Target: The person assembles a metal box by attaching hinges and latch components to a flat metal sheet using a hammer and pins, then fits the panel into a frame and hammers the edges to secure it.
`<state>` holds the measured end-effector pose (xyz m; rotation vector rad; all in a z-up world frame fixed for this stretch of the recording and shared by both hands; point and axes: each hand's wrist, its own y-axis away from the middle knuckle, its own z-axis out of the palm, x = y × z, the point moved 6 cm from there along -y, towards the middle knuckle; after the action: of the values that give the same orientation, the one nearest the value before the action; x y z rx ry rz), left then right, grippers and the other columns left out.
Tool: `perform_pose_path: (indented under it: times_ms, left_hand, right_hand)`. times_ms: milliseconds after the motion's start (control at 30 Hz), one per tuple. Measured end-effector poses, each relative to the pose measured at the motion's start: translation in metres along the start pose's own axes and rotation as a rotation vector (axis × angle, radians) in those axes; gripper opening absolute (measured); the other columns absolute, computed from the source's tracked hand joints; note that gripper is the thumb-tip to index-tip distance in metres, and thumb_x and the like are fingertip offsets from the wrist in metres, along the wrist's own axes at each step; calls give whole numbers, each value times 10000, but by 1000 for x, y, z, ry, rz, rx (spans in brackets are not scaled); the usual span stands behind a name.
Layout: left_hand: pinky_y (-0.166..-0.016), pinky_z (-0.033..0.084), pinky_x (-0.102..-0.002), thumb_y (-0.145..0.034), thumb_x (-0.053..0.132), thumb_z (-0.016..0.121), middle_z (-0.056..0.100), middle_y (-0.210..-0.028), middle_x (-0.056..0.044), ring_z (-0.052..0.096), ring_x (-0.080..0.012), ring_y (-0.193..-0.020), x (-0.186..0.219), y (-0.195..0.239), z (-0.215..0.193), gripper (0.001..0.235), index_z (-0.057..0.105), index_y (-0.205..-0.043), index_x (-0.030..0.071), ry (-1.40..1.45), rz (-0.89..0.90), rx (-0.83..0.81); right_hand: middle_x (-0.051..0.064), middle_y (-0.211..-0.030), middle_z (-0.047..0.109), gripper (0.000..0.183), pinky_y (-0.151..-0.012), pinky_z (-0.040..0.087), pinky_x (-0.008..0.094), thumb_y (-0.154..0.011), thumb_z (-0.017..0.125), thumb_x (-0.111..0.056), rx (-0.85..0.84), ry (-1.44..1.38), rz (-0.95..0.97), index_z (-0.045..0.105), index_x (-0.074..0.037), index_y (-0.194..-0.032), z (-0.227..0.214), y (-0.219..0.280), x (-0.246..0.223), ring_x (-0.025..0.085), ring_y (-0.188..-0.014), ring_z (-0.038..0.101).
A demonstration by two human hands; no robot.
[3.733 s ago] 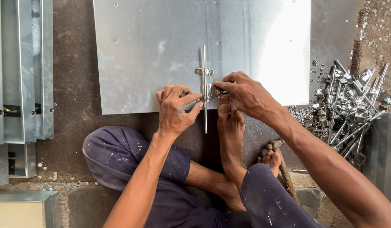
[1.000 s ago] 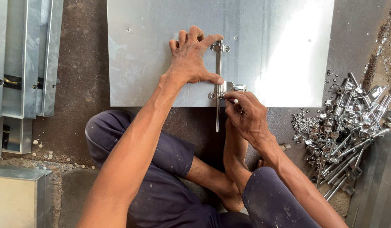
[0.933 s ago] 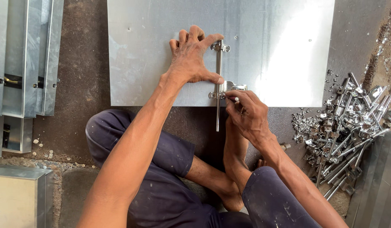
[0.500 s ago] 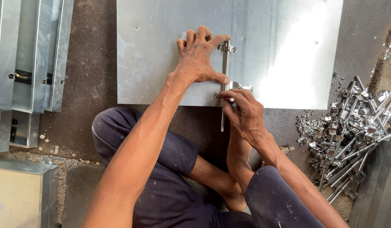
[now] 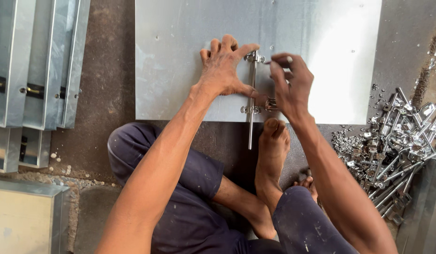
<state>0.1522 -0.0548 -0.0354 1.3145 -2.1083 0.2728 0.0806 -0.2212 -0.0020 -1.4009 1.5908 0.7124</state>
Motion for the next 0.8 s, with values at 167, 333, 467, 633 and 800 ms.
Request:
perform_pose_path:
  times_ms: [167,333,467,633,800]
  left_hand:
    - [-986,313,-531,-200,666,984,486,-1103,35,408,-257,-1139,0,-3,2,1220,602,-1339,455,7,-18,-11]
    - [-981,319,-539,-184,639,985,490,-1106,39,410,-264,-1133,-2,-3,2,1209,613,-1319,453,-11,-28,4]
    - [-1001,316,-546,-186,647,984,505,-1103,44,419,-255,-1145,-4,-4,6,1210,618,-1323,450,16,-20,10]
    - [-1016,311,-553,-179,651,988,508,-1109,38,417,-261,-1159,-2,-3,4,1221,614,-1323,451,9,-33,8]
    - [-1018,315,-559,-175,622,1015,509,-1174,20,416,-273,-1189,-1,-4,0,1325,520,-1391,447,25,-50,-14]
  right_hand:
    - [147,-1092,683,93,-754,666,321,-1065,615,-50,-58,169,-174,651,16,-1120,11,-22,-2,234,-934,746]
    - [145,-1072,679,92,-783,654,322,-1050,619,-33,-81,195,-196,662,22,-1111,12,-21,-5,227,-927,742]
    - [135,-1042,683,95,-791,626,321,-1044,640,-27,-92,209,-247,679,15,-1120,10,-19,-8,211,-913,727]
    - [132,-1032,691,94,-736,601,299,-1035,661,-21,-73,209,-277,687,9,-1120,9,-19,-13,181,-859,707]
    - [114,-1071,726,110,-668,579,275,-1031,676,-30,-122,227,-312,709,-13,-1134,22,-22,-22,162,-845,704]
